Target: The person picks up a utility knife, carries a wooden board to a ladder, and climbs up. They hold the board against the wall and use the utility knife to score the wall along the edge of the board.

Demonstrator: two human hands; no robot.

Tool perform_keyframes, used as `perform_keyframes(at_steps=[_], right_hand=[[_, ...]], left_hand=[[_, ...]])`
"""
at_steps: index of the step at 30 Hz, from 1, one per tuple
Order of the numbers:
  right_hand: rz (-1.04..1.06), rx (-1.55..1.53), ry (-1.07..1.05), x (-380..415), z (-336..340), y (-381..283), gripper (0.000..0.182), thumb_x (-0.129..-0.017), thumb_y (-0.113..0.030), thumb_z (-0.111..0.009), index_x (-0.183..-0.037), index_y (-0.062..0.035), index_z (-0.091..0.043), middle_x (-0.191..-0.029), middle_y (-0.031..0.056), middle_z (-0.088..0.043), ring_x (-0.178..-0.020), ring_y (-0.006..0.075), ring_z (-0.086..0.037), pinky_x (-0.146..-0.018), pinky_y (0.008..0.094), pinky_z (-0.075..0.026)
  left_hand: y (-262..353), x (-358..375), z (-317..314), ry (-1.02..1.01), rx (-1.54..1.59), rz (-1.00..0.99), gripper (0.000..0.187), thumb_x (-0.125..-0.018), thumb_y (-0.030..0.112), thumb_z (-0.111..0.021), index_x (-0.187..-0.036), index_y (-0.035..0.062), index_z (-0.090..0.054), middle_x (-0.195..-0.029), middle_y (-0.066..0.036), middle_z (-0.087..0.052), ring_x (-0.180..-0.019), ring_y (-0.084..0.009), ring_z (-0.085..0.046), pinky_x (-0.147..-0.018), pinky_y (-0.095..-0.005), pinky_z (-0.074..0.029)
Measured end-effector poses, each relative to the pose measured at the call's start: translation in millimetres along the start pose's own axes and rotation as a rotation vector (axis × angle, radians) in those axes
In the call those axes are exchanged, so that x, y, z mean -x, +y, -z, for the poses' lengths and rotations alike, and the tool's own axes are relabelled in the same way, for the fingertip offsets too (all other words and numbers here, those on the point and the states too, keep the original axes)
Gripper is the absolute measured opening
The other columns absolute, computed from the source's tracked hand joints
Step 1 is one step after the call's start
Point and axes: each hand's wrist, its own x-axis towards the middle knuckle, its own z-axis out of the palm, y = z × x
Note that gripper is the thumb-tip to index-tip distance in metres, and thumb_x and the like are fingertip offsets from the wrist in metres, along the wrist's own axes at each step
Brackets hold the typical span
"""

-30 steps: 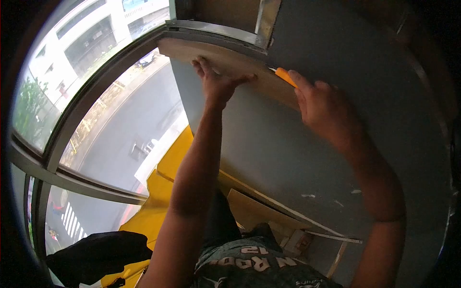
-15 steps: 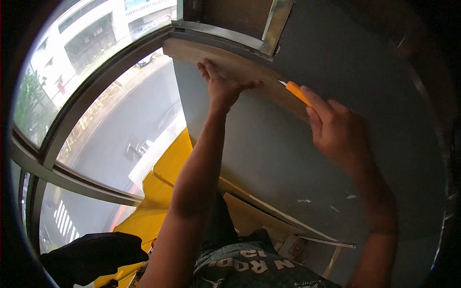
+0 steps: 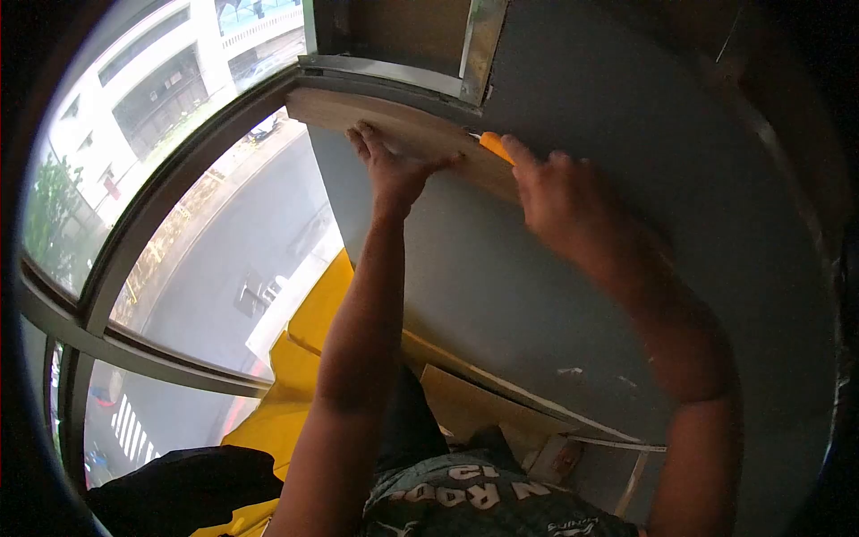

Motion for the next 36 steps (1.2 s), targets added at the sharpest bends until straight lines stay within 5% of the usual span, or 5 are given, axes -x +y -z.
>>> perform_keyframes(at_steps=[14, 22, 36], right_hand=[[0.013, 0.034, -0.003, 34, 3, 27, 0.044, -0.105, -0.023, -0.052, -0.147, -0.0103, -0.048, -0.083, 0.0143, -0.067, -0.065, 0.0181, -0.067, -0.056, 0.0339, -0.055], [0.045, -0.043, 0.053, 48, 24, 12, 0.044, -0.106, -0.024, -0.052, -0.147, -0.0113, -0.049, -0.083, 0.0123, -0.066, -0.065, 0.0180, -0.065, -0.059, 0.0334, -0.054], [0.053, -0.039, 0.093, 2, -9, 8, 0.045, -0.104, -0.023, -0.055, -0.144, -0.0046, -0.051, -0.082, 0.0168, -0.068, -0.066, 0.0218, -0.068, -0.056, 0.0355, -0.056]], left_hand=[[-9, 1, -3, 0.023, 0.037, -0.032, 0.168, -0.041, 0.056, -0.098, -0.157, -0.0014, 0.008, -0.163, -0.027, 0.015, -0.153, -0.0423, -0.002, -0.124, -0.0425, -0.026], [8, 1, 8, -0.041, 0.057, 0.044, 0.168, -0.041, 0.056, -0.098, -0.154, -0.0101, 0.008, -0.163, -0.029, 0.013, -0.153, -0.0436, -0.001, -0.125, -0.0418, -0.023], [3, 1, 2, -0.003, 0.074, 0.025, 0.164, -0.044, 0.044, -0.102, -0.157, -0.0039, 0.007, -0.165, -0.024, 0.009, -0.153, -0.0392, -0.008, -0.122, -0.0441, -0.032]])
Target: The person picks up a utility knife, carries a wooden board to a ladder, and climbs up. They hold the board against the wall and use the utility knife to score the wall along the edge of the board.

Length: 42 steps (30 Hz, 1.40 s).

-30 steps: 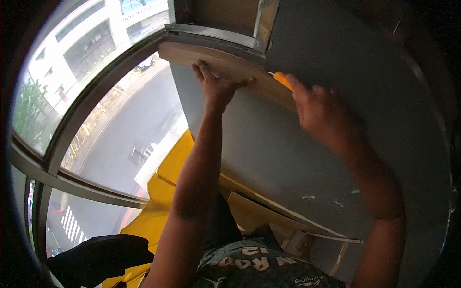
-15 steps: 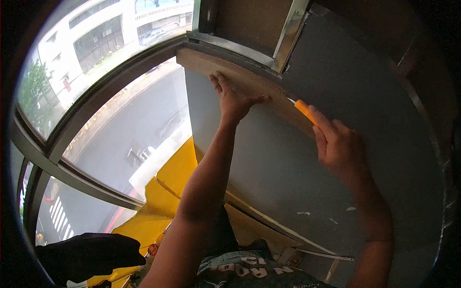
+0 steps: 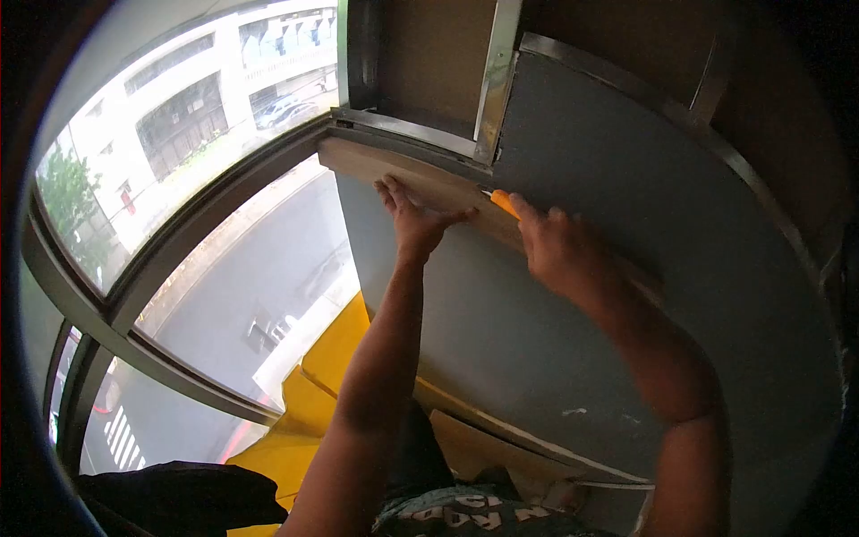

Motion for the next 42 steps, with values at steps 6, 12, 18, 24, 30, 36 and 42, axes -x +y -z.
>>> perform_keyframes(at_steps=[6, 12, 18, 24, 30, 36, 42], right_hand=[[-0.040, 0.019, -0.099, 18, 15, 7, 0.045, -0.104, -0.020, -0.053, -0.146, -0.0036, -0.049, -0.086, 0.0186, -0.068, -0.068, 0.0225, -0.068, -0.059, 0.0342, -0.057], [0.022, -0.127, 0.002, 25, 8, 9, 0.044, -0.106, -0.023, -0.050, -0.147, -0.0073, -0.048, -0.093, 0.0166, -0.069, -0.072, 0.0218, -0.068, -0.064, 0.0360, -0.057], [-0.016, 0.032, -0.092, 36, 25, 17, 0.046, -0.104, -0.023, -0.055, -0.147, -0.0059, -0.047, -0.092, 0.0150, -0.068, -0.073, 0.0204, -0.067, -0.063, 0.0320, -0.056], [-0.184, -0.333, 0.560, 116, -4, 77, 0.040, -0.102, -0.031, -0.059, -0.128, -0.0003, -0.056, -0.097, 0.0126, -0.065, -0.084, 0.0218, -0.064, -0.074, 0.0366, -0.053], [-0.880, -0.392, 0.731, 197, -88, 80, 0.054, -0.103, -0.046, -0.054, -0.127, 0.0022, -0.054, -0.105, 0.0169, -0.060, -0.091, 0.0240, -0.064, -0.077, 0.0371, -0.053], [-1.031, -0.948, 0.746, 204, -99, 52, 0.068, -0.102, -0.049, -0.053, -0.144, 0.0026, -0.042, -0.130, 0.0246, -0.056, -0.119, 0.0357, -0.061, -0.101, 0.0498, -0.051], [-1.320, -0.888, 0.582, 271, -140, 38, 0.074, -0.099, -0.047, -0.059, -0.147, 0.0044, -0.036, -0.139, 0.0266, -0.050, -0.128, 0.0366, -0.055, -0.105, 0.0489, -0.051]], left_hand=[[-4, 2, 0, 0.028, -0.043, -0.022, 0.163, -0.044, 0.043, -0.102, -0.157, -0.0038, 0.006, -0.165, -0.024, 0.010, -0.153, -0.0389, -0.008, -0.121, -0.0438, -0.034], [0, 1, 2, 0.002, 0.061, -0.005, 0.166, -0.043, 0.047, -0.101, -0.156, -0.0027, 0.011, -0.164, -0.023, 0.015, -0.154, -0.0390, -0.001, -0.124, -0.0448, -0.027], [1, 2, 5, -0.013, -0.017, -0.055, 0.168, -0.044, 0.056, -0.098, -0.155, -0.0038, 0.014, -0.163, -0.026, 0.018, -0.154, -0.0399, 0.005, -0.125, -0.0424, -0.022], [15, -9, 13, -0.057, 0.124, 0.037, 0.153, -0.058, 0.054, -0.095, -0.155, -0.0095, 0.006, -0.164, -0.026, 0.013, -0.154, -0.0409, 0.002, -0.125, -0.0419, -0.020], [5, -27, -16, 0.205, 0.198, 0.138, 0.124, -0.075, 0.048, -0.086, -0.155, -0.0082, -0.010, -0.164, -0.025, 0.002, -0.152, -0.0408, -0.013, -0.116, -0.0458, -0.038], [-7, 0, -9, 0.212, 0.350, 0.247, 0.118, -0.073, 0.032, -0.091, -0.158, 0.0049, -0.015, -0.157, -0.027, -0.022, -0.137, -0.0433, -0.040, -0.100, -0.0475, -0.053], [2, 113, 19, 0.067, 0.899, 0.454, 0.107, -0.082, 0.014, -0.083, -0.158, 0.0079, -0.008, -0.145, -0.027, -0.042, -0.127, -0.0363, -0.052, -0.108, -0.0424, -0.045]])
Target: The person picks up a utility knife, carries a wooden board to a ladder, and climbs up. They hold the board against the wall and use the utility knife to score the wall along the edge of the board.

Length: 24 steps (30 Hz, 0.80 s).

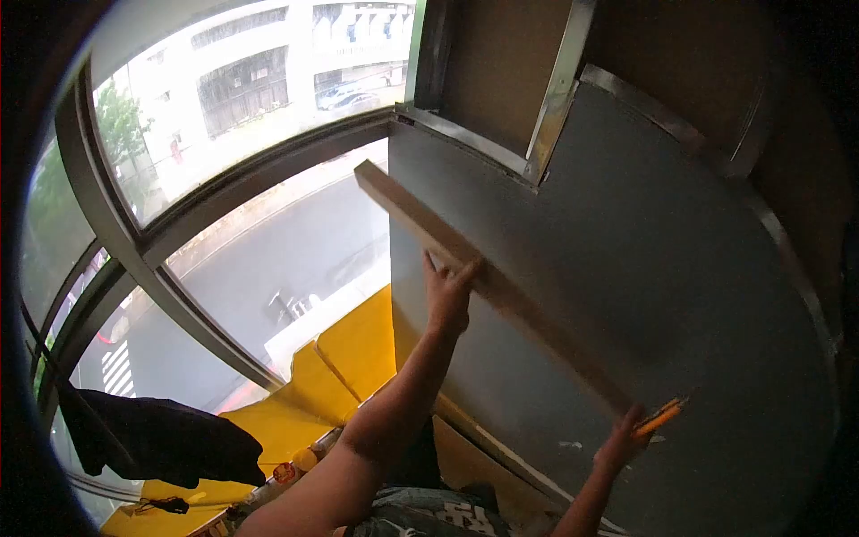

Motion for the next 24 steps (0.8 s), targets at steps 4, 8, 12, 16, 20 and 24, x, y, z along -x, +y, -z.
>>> perform_keyframes(at_steps=[4, 8, 12, 16, 20, 24], right_hand=[[-0.204, -0.039, -0.025, 30, 37, 81, 0.071, -0.097, -0.042, -0.065, -0.146, 0.0023, -0.039, -0.140, 0.0252, -0.050, -0.126, 0.0374, -0.056, -0.105, 0.0508, -0.050], [-0.444, 0.065, 0.323, 61, 66, 120, 0.066, -0.098, -0.035, -0.065, -0.146, 0.0012, -0.040, -0.140, 0.0238, -0.050, -0.123, 0.0366, -0.058, -0.103, 0.0502, -0.051], [-0.369, 0.012, 0.012, 61, 127, 213, 0.057, -0.100, -0.023, -0.063, -0.146, 0.0004, -0.041, -0.140, 0.0210, -0.051, -0.126, 0.0341, -0.054, -0.104, 0.0473, -0.046], [-0.005, 0.517, -0.172, 52, 129, 142, 0.035, -0.099, -0.020, -0.064, -0.126, 0.0007, -0.057, -0.118, 0.0161, -0.065, -0.105, 0.0293, -0.066, -0.092, 0.0419, -0.051], [0.102, 0.434, -0.435, 52, 117, 62, 0.042, -0.094, -0.031, -0.072, -0.122, -0.0025, -0.060, -0.112, 0.0160, -0.064, -0.102, 0.0305, -0.065, -0.088, 0.0440, -0.052], [0.202, 0.044, -0.668, 60, 90, 31, 0.043, -0.088, -0.026, -0.079, -0.121, -0.0055, -0.061, -0.113, 0.0129, -0.065, -0.105, 0.0258, -0.065, -0.092, 0.0416, -0.052]], left_hand=[[-47, 61, 61, -0.174, -0.093, 0.145, 0.077, -0.084, 0.010, -0.080, -0.142, 0.0050, -0.029, -0.130, -0.019, -0.056, -0.117, -0.0306, -0.059, -0.099, -0.0414, -0.050], [-59, 112, 95, -0.145, -0.131, 0.558, 0.060, -0.086, 0.014, -0.078, -0.132, 0.0052, -0.041, -0.127, -0.014, -0.056, -0.114, -0.0279, -0.060, -0.094, -0.0375, -0.051], [-102, 138, 111, -0.070, -0.016, 0.499, 0.041, -0.091, 0.022, -0.071, -0.124, 0.0068, -0.053, -0.117, -0.011, -0.061, -0.105, -0.0270, -0.062, -0.093, -0.0397, -0.050], [-123, 131, 96, -0.421, -0.479, 0.107, 0.035, -0.097, 0.031, -0.061, -0.123, 0.0080, -0.057, -0.116, -0.011, -0.063, -0.107, -0.0298, -0.060, -0.099, -0.0485, -0.047], [-111, 157, 59, -0.526, 0.234, 0.389, 0.028, -0.098, 0.023, -0.059, -0.123, 0.0112, -0.056, -0.116, -0.011, -0.061, -0.113, -0.0286, -0.058, -0.103, -0.0604, -0.044], [-126, 188, 47, -0.554, 0.144, 0.466, 0.025, -0.098, 0.022, -0.059, -0.120, 0.0103, -0.055, -0.111, -0.010, -0.060, -0.110, -0.0286, -0.058, -0.103, -0.0569, -0.044]])
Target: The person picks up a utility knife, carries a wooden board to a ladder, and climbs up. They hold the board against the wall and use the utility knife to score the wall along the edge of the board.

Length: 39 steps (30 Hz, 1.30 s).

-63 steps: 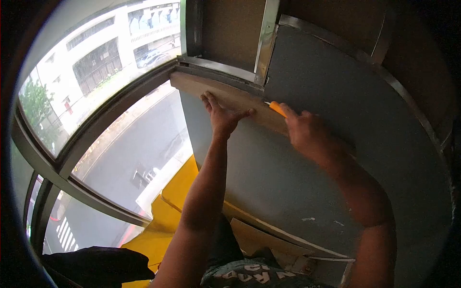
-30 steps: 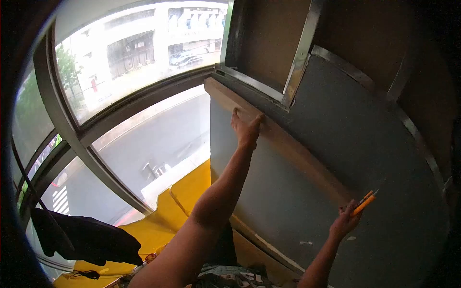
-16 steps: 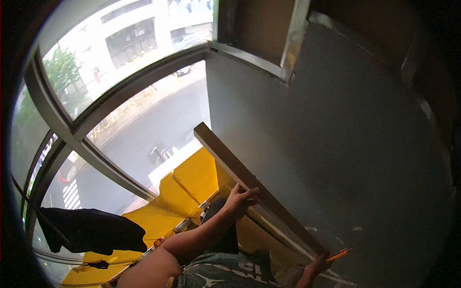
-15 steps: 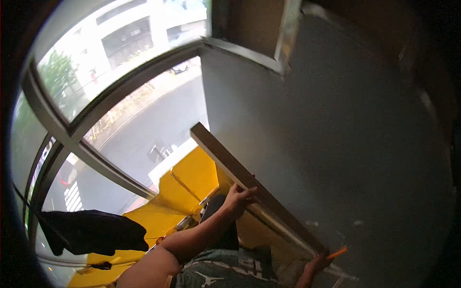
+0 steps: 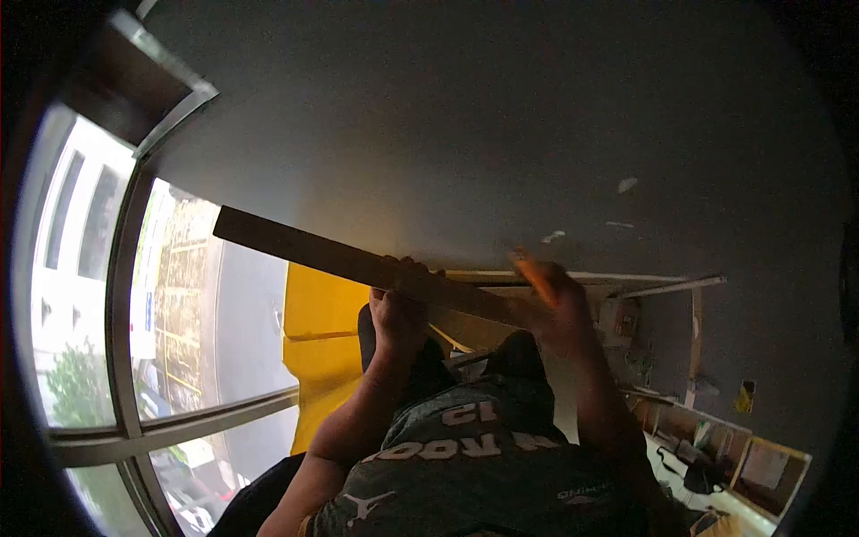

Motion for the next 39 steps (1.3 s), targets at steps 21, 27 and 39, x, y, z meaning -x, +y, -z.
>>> perform_keyframes(at_steps=[21, 27, 39], right_hand=[[-0.334, -0.270, 0.447, 96, 42, 92, 0.024, -0.092, -0.019, -0.073, -0.110, -0.0055, -0.064, -0.090, 0.0061, -0.070, -0.079, 0.0162, -0.069, -0.070, 0.0326, -0.055], [-0.425, -0.561, 1.076, 145, 133, 153, 0.029, -0.094, -0.032, -0.071, -0.100, -0.0047, -0.062, -0.084, 0.0080, -0.066, -0.079, 0.0196, -0.065, -0.074, 0.0387, -0.053], [-1.091, 0.266, 0.715, 316, 111, 368, 0.037, -0.089, -0.034, -0.072, -0.091, 0.0016, -0.060, -0.078, 0.0090, -0.063, -0.068, 0.0204, -0.056, -0.063, 0.0402, -0.046]], left_hand=[[-113, 50, -71, -0.120, -0.298, 0.311, 0.019, -0.094, 0.015, -0.066, -0.109, 0.0061, -0.058, -0.100, -0.008, -0.061, -0.093, -0.0220, -0.061, -0.083, -0.0355, -0.050], [-118, 46, -66, -0.227, -0.759, 0.202, 0.028, -0.092, 0.022, -0.069, -0.112, 0.0075, -0.055, -0.099, -0.009, -0.060, -0.096, -0.0223, -0.062, -0.088, -0.0400, -0.052], [-140, 12, -76, -0.489, -0.252, 0.229, 0.056, -0.094, 0.033, -0.064, -0.142, 0.0117, -0.044, -0.131, -0.013, -0.057, -0.123, -0.0305, -0.058, -0.111, -0.0629, -0.039]])
